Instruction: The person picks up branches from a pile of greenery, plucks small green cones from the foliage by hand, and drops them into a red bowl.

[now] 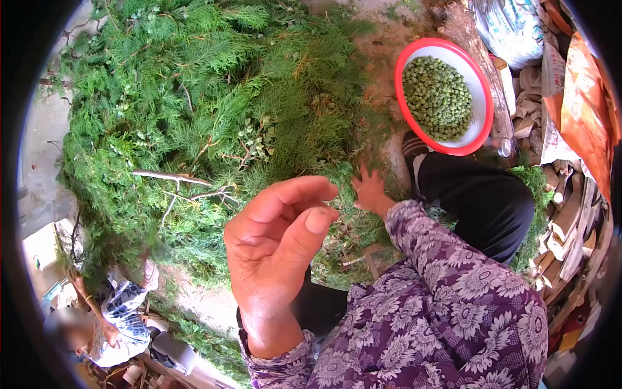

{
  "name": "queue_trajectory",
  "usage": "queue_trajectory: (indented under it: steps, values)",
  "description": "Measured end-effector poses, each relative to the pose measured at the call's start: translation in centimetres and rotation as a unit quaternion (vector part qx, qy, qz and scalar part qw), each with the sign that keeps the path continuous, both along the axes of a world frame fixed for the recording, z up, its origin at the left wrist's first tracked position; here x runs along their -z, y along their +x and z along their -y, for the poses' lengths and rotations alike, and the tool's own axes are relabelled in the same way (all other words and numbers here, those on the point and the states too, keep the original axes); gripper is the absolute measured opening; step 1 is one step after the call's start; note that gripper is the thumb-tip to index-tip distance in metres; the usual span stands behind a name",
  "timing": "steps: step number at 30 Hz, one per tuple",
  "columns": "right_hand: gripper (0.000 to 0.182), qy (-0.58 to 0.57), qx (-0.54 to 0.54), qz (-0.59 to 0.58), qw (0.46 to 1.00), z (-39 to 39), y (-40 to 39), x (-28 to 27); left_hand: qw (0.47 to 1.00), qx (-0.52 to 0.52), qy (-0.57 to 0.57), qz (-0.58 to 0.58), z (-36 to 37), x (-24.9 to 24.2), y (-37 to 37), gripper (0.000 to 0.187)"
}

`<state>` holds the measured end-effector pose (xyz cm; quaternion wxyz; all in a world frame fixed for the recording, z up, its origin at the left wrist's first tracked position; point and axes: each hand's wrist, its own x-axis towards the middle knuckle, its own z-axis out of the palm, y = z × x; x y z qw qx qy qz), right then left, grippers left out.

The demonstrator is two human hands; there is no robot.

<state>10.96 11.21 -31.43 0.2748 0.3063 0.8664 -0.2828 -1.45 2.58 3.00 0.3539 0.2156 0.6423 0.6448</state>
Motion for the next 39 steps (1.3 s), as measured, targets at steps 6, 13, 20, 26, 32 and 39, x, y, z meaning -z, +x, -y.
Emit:
queue_trajectory:
  steps: [6,13,20,26,32,39]
  values:
    - [0.054,0.019,-0.217,-0.033,0.975,3.0,9.5,1.2,0.998,0.011,0.022,0.062,0.2,0.0,0.0,0.025]
    - [0.050,-0.029,-0.358,0.227,0.905,3.0,7.2,-2.6,0.998,-0.003,0.019,0.053,0.8,-0.3,0.0,0.024]
    - [0.034,-0.028,-0.136,-0.106,0.985,2.6,0.2,-0.4,0.998,-0.037,0.040,0.039,1.6,-0.6,-0.5,0.029]
    - [0.020,0.000,0.012,-0.170,0.985,2.8,-4.2,3.0,0.998,-0.045,0.039,0.018,2.2,-0.3,-0.7,0.038]
    - [0.007,-0.020,0.007,-0.088,0.996,2.0,-6.3,4.2,0.998,-0.037,0.047,0.017,2.5,-0.3,-1.2,0.038]
    - [0.010,-0.123,-0.043,-0.198,0.972,-3.8,-2.1,3.3,0.997,-0.029,0.074,-0.003,3.1,0.0,-1.8,0.037]
